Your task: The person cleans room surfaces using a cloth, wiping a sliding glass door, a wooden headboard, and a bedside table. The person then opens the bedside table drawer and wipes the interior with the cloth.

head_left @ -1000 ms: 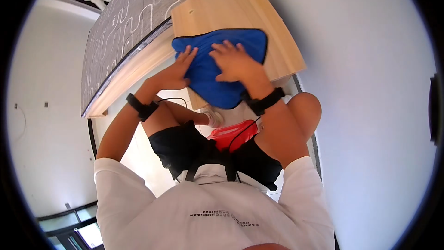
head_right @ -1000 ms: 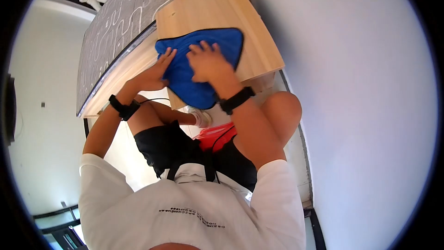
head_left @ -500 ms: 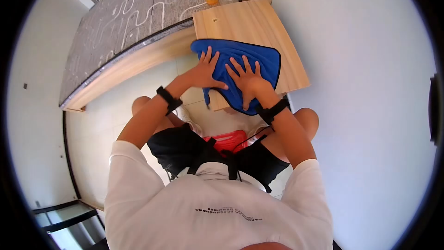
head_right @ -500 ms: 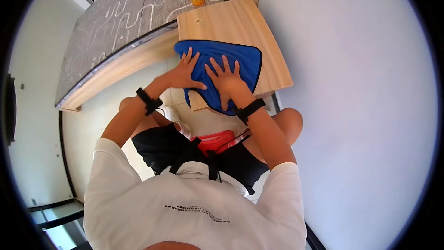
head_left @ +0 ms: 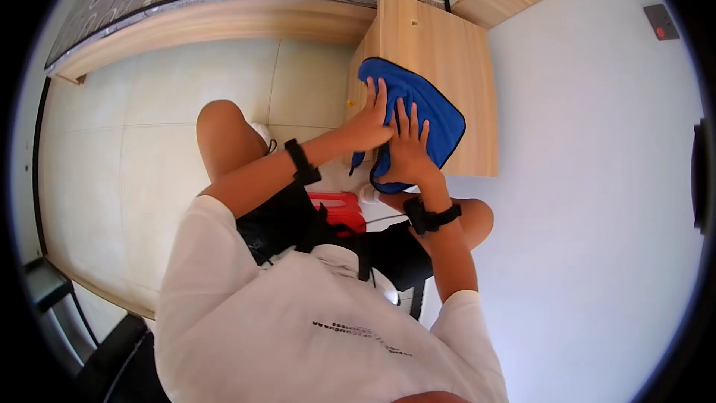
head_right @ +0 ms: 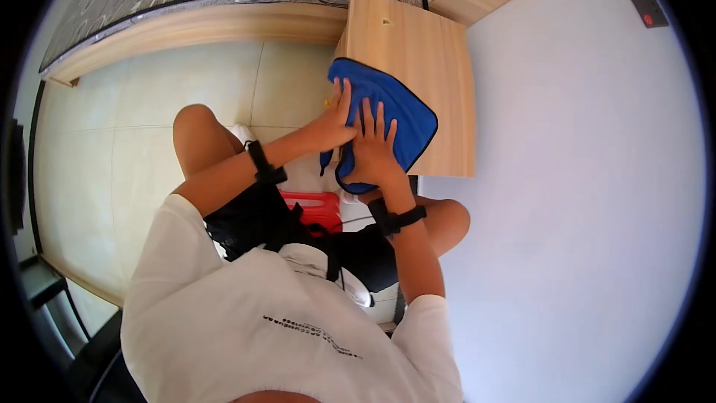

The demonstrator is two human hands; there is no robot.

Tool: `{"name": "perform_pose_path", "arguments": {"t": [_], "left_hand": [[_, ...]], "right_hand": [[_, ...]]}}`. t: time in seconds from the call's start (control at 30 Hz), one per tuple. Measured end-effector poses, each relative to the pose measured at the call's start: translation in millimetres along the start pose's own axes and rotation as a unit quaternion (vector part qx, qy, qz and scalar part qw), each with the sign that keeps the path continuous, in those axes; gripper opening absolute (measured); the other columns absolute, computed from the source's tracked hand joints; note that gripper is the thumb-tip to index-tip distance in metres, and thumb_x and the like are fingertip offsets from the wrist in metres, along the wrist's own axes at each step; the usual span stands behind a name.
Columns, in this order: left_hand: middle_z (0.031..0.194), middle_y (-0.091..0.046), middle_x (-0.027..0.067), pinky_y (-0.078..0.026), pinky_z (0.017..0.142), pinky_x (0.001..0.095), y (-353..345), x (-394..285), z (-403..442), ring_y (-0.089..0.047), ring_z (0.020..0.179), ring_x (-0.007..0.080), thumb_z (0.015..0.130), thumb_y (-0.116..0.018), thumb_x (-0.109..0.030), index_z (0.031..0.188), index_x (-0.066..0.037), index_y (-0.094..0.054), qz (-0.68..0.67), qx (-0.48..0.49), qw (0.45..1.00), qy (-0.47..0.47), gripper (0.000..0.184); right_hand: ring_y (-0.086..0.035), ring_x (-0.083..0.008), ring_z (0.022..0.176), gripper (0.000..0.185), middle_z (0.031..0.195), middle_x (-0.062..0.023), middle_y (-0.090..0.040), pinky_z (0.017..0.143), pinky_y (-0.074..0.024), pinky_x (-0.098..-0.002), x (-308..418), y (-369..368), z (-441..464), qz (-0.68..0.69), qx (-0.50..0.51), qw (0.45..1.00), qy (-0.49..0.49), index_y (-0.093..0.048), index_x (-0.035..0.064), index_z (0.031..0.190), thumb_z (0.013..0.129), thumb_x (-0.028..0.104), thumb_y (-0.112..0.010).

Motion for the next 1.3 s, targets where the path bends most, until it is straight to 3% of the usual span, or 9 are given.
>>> {"name": "perform_pose_path", "arguments": {"t": [0.07, 0.13, 0.17, 0.23, 0.3, 0.53, 0.77, 1.03, 1.3], "left_hand": [[0.152, 0.023, 0.0355, -0.031, 0.112, 0.0402, 8, 8, 13, 0.000, 0.146, 0.0470, 0.080, -0.054, -0.005, 0.148, 0.007, 0.016, -0.012, 0.018, 0.999, 0.026, 0.099], [0.152, -0.006, 0.0394, -0.051, 0.079, 0.0346, 12, 28, 33, -0.040, 0.133, 0.0440, 0.075, -0.058, -0.004, 0.146, -0.006, 0.030, 0.009, -0.019, 1.000, -0.009, 0.113], [0.152, -0.006, 0.0394, -0.051, 0.079, 0.0346, 18, 20, 34, -0.040, 0.133, 0.0440, 0.075, -0.058, -0.004, 0.146, -0.006, 0.030, 0.024, -0.005, 0.999, -0.021, 0.113], [0.130, -0.046, 0.0230, -0.050, 0.074, 0.0313, 18, 15, 25, -0.053, 0.111, 0.0289, 0.072, -0.054, -0.001, 0.155, -0.009, 0.010, -0.232, 0.073, 0.959, 0.148, 0.105], [0.104, -0.052, 0.0080, -0.047, 0.080, 0.0291, 5, 33, 25, -0.049, 0.099, 0.0177, 0.070, -0.054, -0.002, 0.150, -0.009, -0.021, -0.297, 0.047, 0.941, 0.153, 0.087], [0.114, -0.053, 0.0083, -0.040, 0.097, 0.0311, 5, 27, -4, -0.050, 0.109, 0.0200, 0.071, -0.056, -0.012, 0.137, -0.005, -0.041, -0.391, 0.102, 0.882, 0.242, 0.068], [0.127, -0.052, 0.0118, -0.041, 0.100, 0.0345, 20, 64, 28, -0.051, 0.116, 0.0237, 0.080, -0.056, -0.019, 0.142, 0.001, -0.035, -0.401, -0.079, 0.899, 0.158, 0.068], [0.136, -0.052, 0.0115, -0.043, 0.101, 0.0355, -42, 44, -21, -0.050, 0.125, 0.0213, 0.099, -0.028, -0.061, 0.143, -0.016, -0.040, -0.388, 0.067, 0.886, 0.247, 0.064], [0.127, -0.058, 0.0075, -0.042, 0.098, 0.0355, -16, 50, 2, -0.053, 0.117, 0.0202, 0.098, -0.037, -0.046, 0.129, -0.012, -0.054, -0.418, 0.014, 0.876, 0.241, 0.049]], "right_hand": [[0.001, -0.0487, 0.146, 0.132, 0.159, -0.0261, -0.005, 0.109, -0.0093, -0.0712, 6, 5, 0, -0.003, 0.024, 0.999, -0.026, -0.019, -0.0038, 0.150, 0.044, 0.033, -0.089], [0.003, -0.0505, 0.146, 0.135, 0.159, -0.0276, -0.003, 0.108, -0.0086, -0.0730, 7, 7, 2, -0.022, 0.063, 0.998, 0.008, -0.019, -0.0046, 0.149, 0.041, 0.034, -0.091], [0.003, -0.0505, 0.146, 0.135, 0.159, -0.0276, -0.003, 0.108, -0.0086, -0.0730, 7, 7, 3, -0.012, 0.047, 0.999, -0.007, -0.019, -0.0046, 0.149, 0.041, 0.034, -0.091], [-0.005, -0.0464, 0.147, 0.119, 0.159, -0.0236, -0.011, 0.111, -0.0113, -0.0688, 10, 9, -2, 0.017, -0.025, 1.000, 0.007, -0.028, -0.0037, 0.147, 0.050, 0.031, -0.086], [-0.010, -0.0434, 0.147, 0.110, 0.158, -0.0209, -0.016, 0.112, -0.0130, -0.0653, 13, -20, 1, 0.042, -0.138, 0.989, -0.022, -0.032, -0.0027, 0.146, 0.054, 0.030, -0.083], [-0.024, -0.0372, 0.144, 0.083, 0.154, -0.0159, -0.030, 0.113, -0.0191, -0.0574, 36, -13, -10, 0.044, -0.252, 0.961, -0.100, -0.039, 0.0017, 0.144, 0.068, 0.017, -0.072], [-0.029, -0.0383, 0.141, 0.074, 0.152, -0.0157, -0.034, 0.112, -0.0220, -0.0577, 42, -3, 24, 0.012, -0.293, 0.947, -0.132, -0.036, 0.0039, 0.146, 0.076, 0.008, -0.061], [-0.032, -0.0338, 0.141, 0.065, 0.152, -0.0112, -0.036, 0.113, -0.0243, -0.0542, 49, -10, -12, 0.041, -0.268, 0.961, -0.061, -0.047, 0.0035, 0.139, 0.075, 0.009, -0.059], [-0.039, -0.0332, 0.138, 0.065, 0.146, -0.0127, -0.045, 0.114, -0.0272, -0.0497, 46, -13, -10, 0.061, -0.297, 0.951, -0.057, -0.049, 0.0041, 0.136, 0.072, 0.009, -0.062]]}}
Point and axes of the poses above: each hand's wrist, its own z-axis towards the middle knuckle, its own y-axis out of the back of the hand, x = y × z, the point moved 3 cm from there along z, towards the middle knuckle
